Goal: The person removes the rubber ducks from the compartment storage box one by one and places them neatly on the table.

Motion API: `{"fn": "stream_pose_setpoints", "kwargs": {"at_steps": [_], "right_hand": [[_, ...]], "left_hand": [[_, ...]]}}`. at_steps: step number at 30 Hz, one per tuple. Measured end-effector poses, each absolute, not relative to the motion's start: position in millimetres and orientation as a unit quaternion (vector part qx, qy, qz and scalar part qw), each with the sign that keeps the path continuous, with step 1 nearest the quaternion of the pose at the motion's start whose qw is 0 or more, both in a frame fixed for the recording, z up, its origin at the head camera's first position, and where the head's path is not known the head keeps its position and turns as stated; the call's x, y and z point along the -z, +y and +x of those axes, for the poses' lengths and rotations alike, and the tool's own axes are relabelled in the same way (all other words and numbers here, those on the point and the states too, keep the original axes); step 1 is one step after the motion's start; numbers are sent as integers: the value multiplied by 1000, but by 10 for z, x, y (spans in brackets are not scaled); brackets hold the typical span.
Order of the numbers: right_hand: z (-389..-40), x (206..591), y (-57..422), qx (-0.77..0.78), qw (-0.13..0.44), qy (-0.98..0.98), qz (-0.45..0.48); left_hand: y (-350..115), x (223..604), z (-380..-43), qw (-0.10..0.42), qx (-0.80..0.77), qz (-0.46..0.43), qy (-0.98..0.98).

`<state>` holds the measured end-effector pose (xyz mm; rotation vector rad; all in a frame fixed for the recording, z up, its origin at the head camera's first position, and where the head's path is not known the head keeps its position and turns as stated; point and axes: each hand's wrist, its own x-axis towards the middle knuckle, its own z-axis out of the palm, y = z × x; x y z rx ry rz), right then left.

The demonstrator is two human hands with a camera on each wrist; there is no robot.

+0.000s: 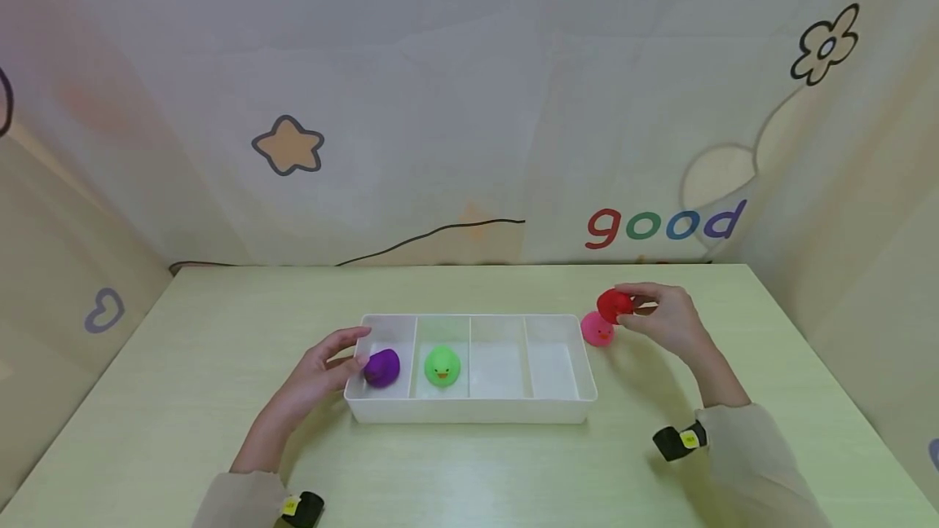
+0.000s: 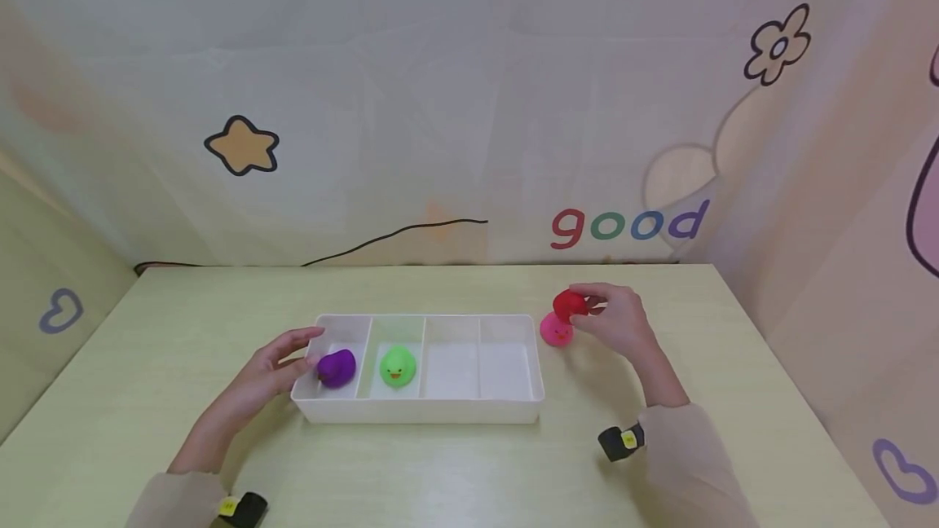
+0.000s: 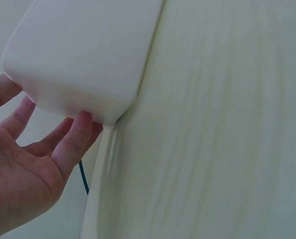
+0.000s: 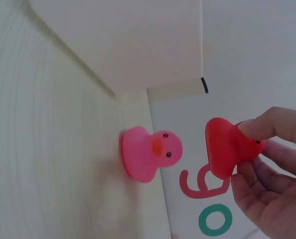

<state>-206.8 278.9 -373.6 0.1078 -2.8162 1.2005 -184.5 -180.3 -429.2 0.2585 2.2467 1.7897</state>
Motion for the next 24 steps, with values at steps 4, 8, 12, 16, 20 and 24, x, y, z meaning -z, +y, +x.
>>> {"fn": "stream_pose_setpoints", "kwargs": {"at_steps": [4,8,12,16,20,24], "right_hand": [[-2100,3784,2913,-389,30,-921,19],[-2136,3840,3013,-387,17,-922,10],[-2167,3912,3099,-383,2,-924,3],[-2192,3974,3148,-382,-18,-924,-8],[-2220,4033,3166,-377,-39,-925,-10],[-2245,4083,3178,-375,-52,-925,-10]], "left_hand": [[-1804,4293,-1846,127,-616,89,772],[-1808,4277,-1838,127,-613,88,775],[-1804,4268,-1837,132,-613,83,775],[-1803,4268,-1835,134,-614,83,774],[-1808,4274,-1832,133,-616,85,771],[-1810,4277,-1832,132,-615,87,772]]}}
